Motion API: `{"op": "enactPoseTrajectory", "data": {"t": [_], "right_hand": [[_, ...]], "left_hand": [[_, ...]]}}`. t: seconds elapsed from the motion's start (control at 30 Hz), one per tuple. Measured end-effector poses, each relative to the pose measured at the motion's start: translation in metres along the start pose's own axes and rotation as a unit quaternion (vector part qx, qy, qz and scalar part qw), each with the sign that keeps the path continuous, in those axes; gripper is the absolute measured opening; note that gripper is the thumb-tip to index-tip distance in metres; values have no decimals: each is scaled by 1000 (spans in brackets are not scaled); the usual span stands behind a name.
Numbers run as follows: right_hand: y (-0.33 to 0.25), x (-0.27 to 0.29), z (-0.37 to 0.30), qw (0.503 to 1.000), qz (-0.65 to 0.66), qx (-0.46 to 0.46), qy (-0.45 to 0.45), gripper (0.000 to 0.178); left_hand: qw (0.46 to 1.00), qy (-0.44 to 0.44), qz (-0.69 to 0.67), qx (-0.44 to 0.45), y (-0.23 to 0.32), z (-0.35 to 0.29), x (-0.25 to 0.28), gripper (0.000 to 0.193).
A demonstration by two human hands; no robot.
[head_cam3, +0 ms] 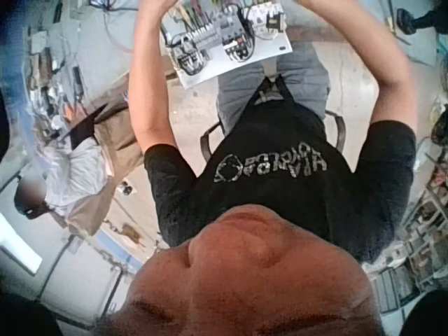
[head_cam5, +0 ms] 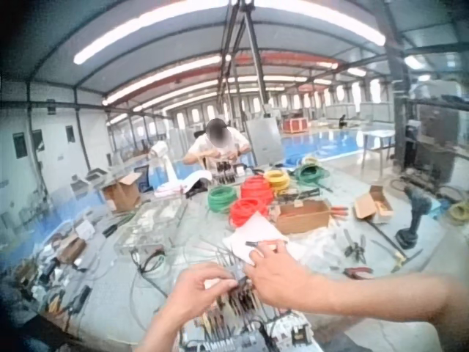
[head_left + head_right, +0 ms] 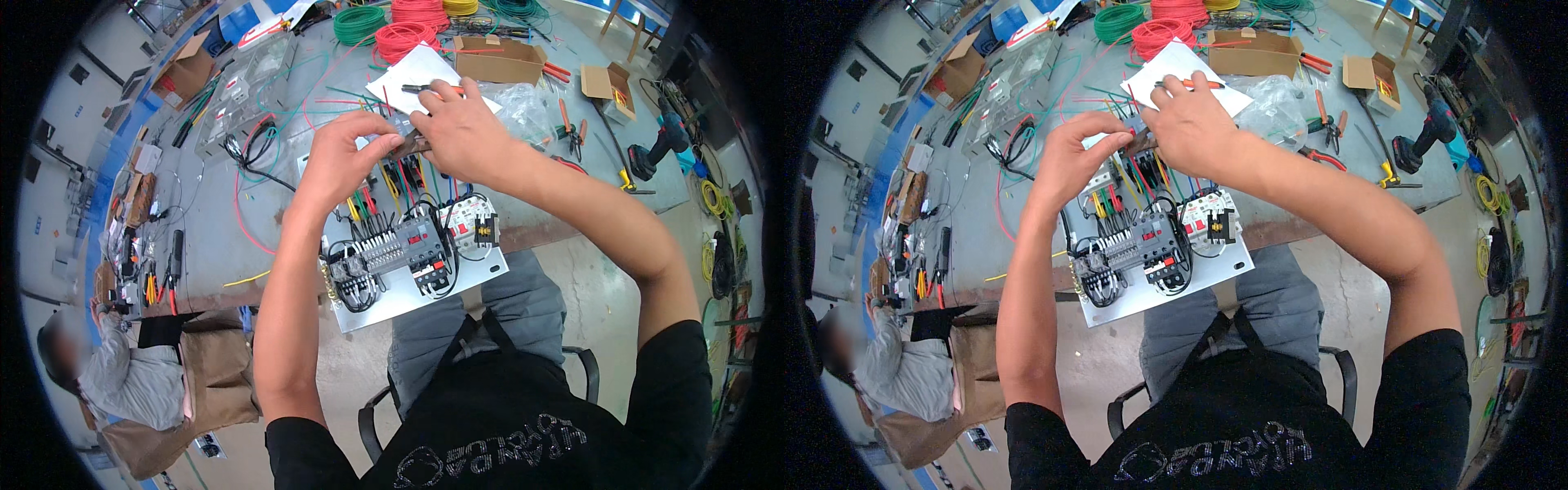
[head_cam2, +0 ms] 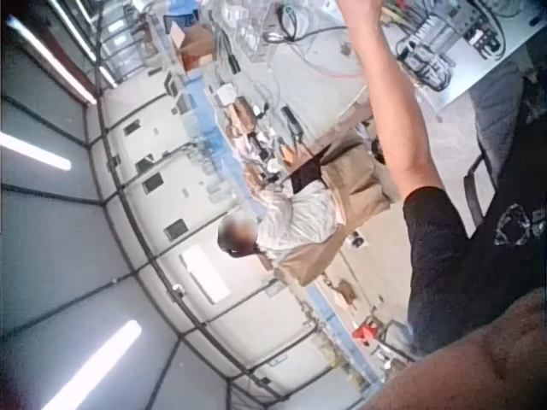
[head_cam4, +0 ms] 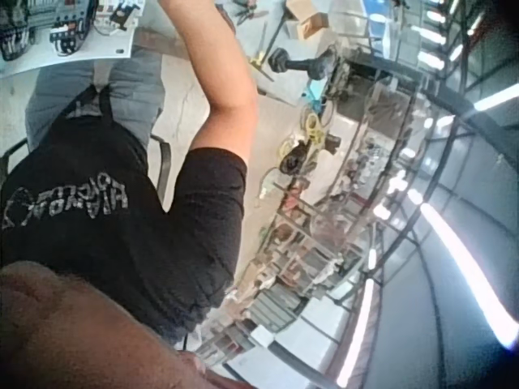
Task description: The person strips and connects multiple colored wires to terminals on an electrical panel using pliers and a screwdriver. They repeatedly cut wire ends, strip insulation, and tighten connections on circuit breakers and terminal blocks.
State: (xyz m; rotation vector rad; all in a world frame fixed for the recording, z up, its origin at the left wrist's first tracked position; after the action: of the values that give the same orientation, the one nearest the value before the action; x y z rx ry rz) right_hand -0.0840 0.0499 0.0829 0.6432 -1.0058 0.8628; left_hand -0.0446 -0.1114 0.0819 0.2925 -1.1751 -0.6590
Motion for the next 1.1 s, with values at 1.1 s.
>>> {"op": "enactPoseTrajectory", "data": {"t": [1.1], "right_hand": [[48,-35,28,967,205,70,-137,27]], "left_hand": [[989,-56,-92,99,-45,34,9,28]]}}
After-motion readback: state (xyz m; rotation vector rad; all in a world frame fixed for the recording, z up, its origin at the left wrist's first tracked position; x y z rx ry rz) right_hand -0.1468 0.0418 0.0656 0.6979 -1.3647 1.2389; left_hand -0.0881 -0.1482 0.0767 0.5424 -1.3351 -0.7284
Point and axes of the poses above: each hand's wrist, its own z-axis towards the middle knuckle, its own x-axis out of the back of the hand, y = z × x, the point moved 7 cm from there along z, towards the middle knuckle, and after that the axes turned 12 degrees about z, right-handed, at the moved point
